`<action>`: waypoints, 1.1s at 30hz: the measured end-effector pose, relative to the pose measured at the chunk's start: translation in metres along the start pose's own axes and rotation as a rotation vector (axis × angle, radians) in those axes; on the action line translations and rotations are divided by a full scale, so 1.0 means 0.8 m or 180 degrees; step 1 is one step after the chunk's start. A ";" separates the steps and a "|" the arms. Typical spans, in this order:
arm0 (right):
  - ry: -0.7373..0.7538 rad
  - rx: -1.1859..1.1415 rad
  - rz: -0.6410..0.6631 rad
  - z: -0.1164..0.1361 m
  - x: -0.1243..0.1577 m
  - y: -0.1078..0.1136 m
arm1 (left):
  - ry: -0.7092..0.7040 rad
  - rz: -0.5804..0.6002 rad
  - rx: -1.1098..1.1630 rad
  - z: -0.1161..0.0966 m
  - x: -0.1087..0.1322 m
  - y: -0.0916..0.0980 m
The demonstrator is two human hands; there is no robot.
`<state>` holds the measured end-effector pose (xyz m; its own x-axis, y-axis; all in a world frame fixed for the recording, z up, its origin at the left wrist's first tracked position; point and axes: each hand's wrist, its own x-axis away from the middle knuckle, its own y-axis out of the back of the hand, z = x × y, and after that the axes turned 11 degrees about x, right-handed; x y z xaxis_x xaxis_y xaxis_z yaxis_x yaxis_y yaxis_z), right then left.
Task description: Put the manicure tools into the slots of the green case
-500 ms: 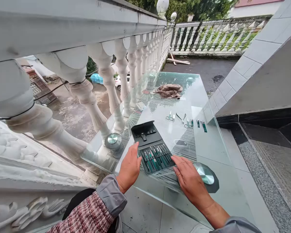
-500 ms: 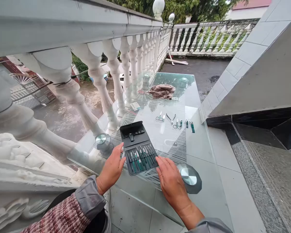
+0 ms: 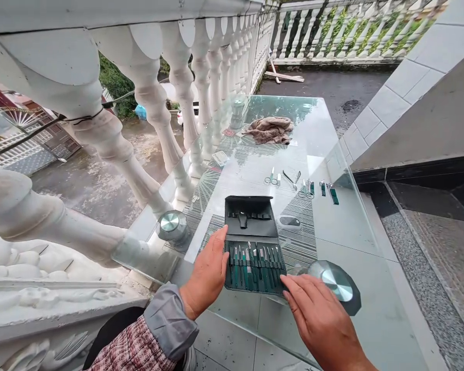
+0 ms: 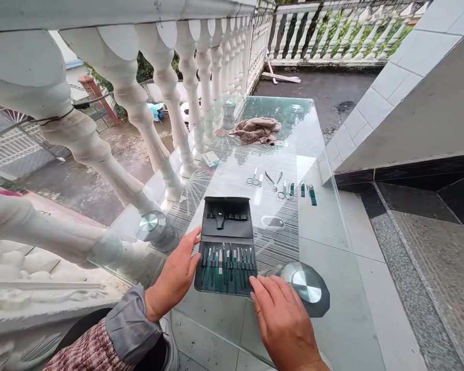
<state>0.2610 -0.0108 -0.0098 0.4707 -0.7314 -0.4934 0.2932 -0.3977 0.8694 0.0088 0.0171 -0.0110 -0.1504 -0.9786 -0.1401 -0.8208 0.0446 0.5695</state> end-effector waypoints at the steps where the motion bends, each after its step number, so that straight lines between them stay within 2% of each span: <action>1: -0.0002 -0.0024 0.0000 0.001 0.000 0.002 | 0.0018 0.0021 0.0018 0.001 0.000 -0.001; 8: -0.0084 -0.0419 0.0011 0.002 0.000 0.006 | 0.0054 0.0263 0.0091 0.001 -0.002 -0.005; 18: -0.0277 -0.0431 0.0067 -0.001 -0.006 -0.001 | -0.0563 0.0297 -0.0533 0.006 -0.003 -0.009; 22: -0.0373 -0.0551 0.0043 -0.008 -0.010 -0.003 | -0.0659 0.0214 -0.0711 0.005 -0.004 -0.005; 29: -0.0714 -0.0864 0.0122 -0.028 -0.016 -0.004 | -0.0492 -0.0007 -0.0579 -0.001 -0.014 0.007; 33: -0.0900 -0.0828 0.0068 -0.033 -0.013 -0.009 | -0.0613 0.0005 -0.0654 -0.009 -0.016 0.012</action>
<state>0.2756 0.0142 -0.0115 0.2416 -0.8764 -0.4167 0.5042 -0.2535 0.8256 0.0069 0.0282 0.0022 -0.2697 -0.9215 -0.2793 -0.6945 -0.0148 0.7193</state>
